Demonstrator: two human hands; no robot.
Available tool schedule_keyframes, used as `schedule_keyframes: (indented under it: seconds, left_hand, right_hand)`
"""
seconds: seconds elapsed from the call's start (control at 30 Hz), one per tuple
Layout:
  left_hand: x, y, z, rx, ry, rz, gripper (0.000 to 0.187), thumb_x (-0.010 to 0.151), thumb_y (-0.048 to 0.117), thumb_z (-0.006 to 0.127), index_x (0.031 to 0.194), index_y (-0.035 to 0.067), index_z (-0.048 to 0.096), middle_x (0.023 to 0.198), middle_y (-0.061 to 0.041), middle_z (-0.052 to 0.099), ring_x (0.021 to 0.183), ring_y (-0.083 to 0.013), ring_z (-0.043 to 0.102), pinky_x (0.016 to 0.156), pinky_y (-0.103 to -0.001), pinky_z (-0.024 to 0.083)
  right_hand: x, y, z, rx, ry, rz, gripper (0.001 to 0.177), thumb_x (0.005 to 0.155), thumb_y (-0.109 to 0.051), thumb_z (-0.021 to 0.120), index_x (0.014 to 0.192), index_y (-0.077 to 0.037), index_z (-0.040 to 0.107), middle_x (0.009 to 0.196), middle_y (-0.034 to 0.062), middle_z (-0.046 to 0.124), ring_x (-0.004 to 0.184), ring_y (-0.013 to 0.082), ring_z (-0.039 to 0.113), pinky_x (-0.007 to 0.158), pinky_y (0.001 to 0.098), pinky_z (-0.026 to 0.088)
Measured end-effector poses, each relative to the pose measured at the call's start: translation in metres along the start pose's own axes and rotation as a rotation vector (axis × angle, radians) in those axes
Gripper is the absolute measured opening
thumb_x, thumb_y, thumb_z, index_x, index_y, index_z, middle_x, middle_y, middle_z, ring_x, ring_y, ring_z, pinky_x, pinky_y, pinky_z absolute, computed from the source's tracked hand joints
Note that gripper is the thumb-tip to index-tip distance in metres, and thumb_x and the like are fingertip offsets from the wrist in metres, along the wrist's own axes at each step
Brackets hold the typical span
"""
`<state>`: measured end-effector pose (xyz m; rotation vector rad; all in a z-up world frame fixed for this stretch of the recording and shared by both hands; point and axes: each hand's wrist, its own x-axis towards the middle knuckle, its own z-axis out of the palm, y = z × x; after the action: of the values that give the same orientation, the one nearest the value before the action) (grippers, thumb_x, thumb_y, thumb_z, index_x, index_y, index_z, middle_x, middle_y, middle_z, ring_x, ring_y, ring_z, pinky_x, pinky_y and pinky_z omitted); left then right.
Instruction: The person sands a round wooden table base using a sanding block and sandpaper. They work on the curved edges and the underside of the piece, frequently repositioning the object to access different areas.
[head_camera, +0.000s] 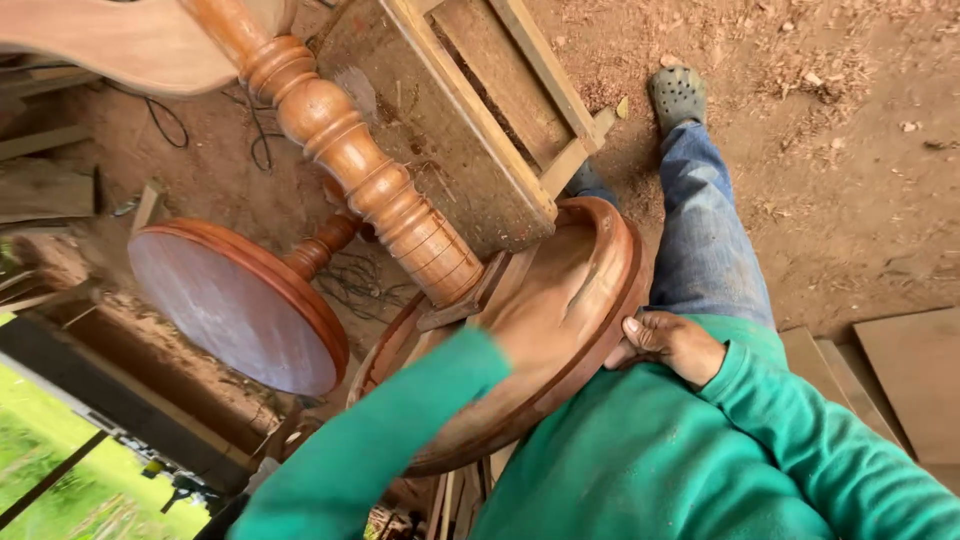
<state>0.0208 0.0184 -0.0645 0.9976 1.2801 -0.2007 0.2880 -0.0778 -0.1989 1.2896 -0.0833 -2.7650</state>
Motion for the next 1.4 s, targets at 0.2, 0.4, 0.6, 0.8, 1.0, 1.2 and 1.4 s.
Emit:
schedule_keyframes:
  seconds: [0.2, 0.4, 0.6, 0.8, 1.0, 1.2, 1.4]
  left_hand:
    - [-0.029, 0.031, -0.028, 0.046, -0.106, -0.256, 0.067, 0.097, 0.037, 0.035, 0.161, 0.019, 0.037, 0.067, -0.013, 0.065, 0.051, -0.0240, 0.054, 0.050, -0.042, 0.047]
    - [0.008, 0.003, -0.003, -0.141, 0.015, -0.029, 0.060, 0.103, 0.032, 0.033, 0.152, -0.001, 0.046, 0.150, -0.024, 0.053, 0.140, -0.0383, 0.051, 0.119, -0.050, 0.038]
    - [-0.029, 0.040, -0.028, 0.133, 0.054, -0.126, 0.051, 0.098, 0.027, 0.042, 0.146, 0.020, 0.060, 0.079, -0.020, 0.074, 0.053, -0.0331, 0.063, 0.049, -0.047, 0.051]
    - [0.063, -0.033, 0.042, 0.155, 0.067, -0.012, 0.060, 0.100, 0.026, 0.038, 0.158, 0.015, 0.041, 0.143, -0.024, 0.062, 0.139, -0.0387, 0.055, 0.112, -0.055, 0.034]
    - [-0.030, 0.027, 0.002, 0.296, -0.090, -0.016, 0.058, 0.100, 0.018, 0.038, 0.156, 0.002, 0.041, 0.145, -0.026, 0.058, 0.143, -0.0402, 0.048, 0.109, -0.051, 0.031]
    - [0.088, -0.002, 0.043, 0.394, 0.038, -0.137, 0.055, 0.092, 0.021, 0.051, 0.145, 0.007, 0.055, 0.137, -0.024, 0.060, 0.124, -0.0420, 0.054, 0.100, -0.053, 0.042]
    - [-0.035, 0.061, 0.009, 0.483, -0.018, -0.089, 0.060, 0.094, 0.013, 0.053, 0.151, -0.004, 0.044, 0.146, -0.035, 0.046, 0.119, -0.0541, 0.050, 0.093, -0.057, 0.047]
  right_hand:
    - [-0.012, -0.018, 0.014, 0.013, 0.003, -0.045, 0.036, 0.098, -0.025, 0.062, 0.095, 0.010, 0.069, 0.084, 0.0352, 0.079, 0.079, 0.0423, 0.080, 0.073, 0.0537, 0.065]
    - [-0.014, -0.011, 0.003, 0.022, 0.027, -0.013, 0.031, 0.096, -0.022, 0.064, 0.089, 0.008, 0.067, 0.081, 0.0341, 0.077, 0.078, 0.0438, 0.079, 0.070, 0.0534, 0.064]
    - [0.009, 0.025, -0.044, -0.054, 0.042, -0.061, 0.033, 0.099, -0.023, 0.064, 0.088, 0.008, 0.070, 0.085, 0.0299, 0.078, 0.083, 0.0384, 0.079, 0.073, 0.0483, 0.062]
    - [-0.018, -0.027, 0.017, -0.082, 0.058, 0.021, 0.037, 0.097, -0.025, 0.066, 0.087, 0.010, 0.074, 0.081, 0.0308, 0.080, 0.077, 0.0379, 0.079, 0.071, 0.0489, 0.062]
    - [-0.007, -0.020, 0.001, -0.144, 0.040, 0.030, 0.039, 0.096, -0.028, 0.067, 0.086, 0.009, 0.075, 0.082, 0.0271, 0.081, 0.079, 0.0324, 0.079, 0.073, 0.0451, 0.061]
    - [-0.004, -0.027, 0.006, -0.198, 0.012, 0.050, 0.040, 0.099, -0.029, 0.063, 0.089, 0.007, 0.077, 0.083, 0.0274, 0.082, 0.076, 0.0321, 0.080, 0.069, 0.0448, 0.063]
    - [-0.001, -0.026, 0.004, -0.260, -0.010, 0.094, 0.046, 0.098, -0.033, 0.063, 0.088, 0.009, 0.080, 0.083, 0.0258, 0.082, 0.075, 0.0279, 0.080, 0.069, 0.0407, 0.063]
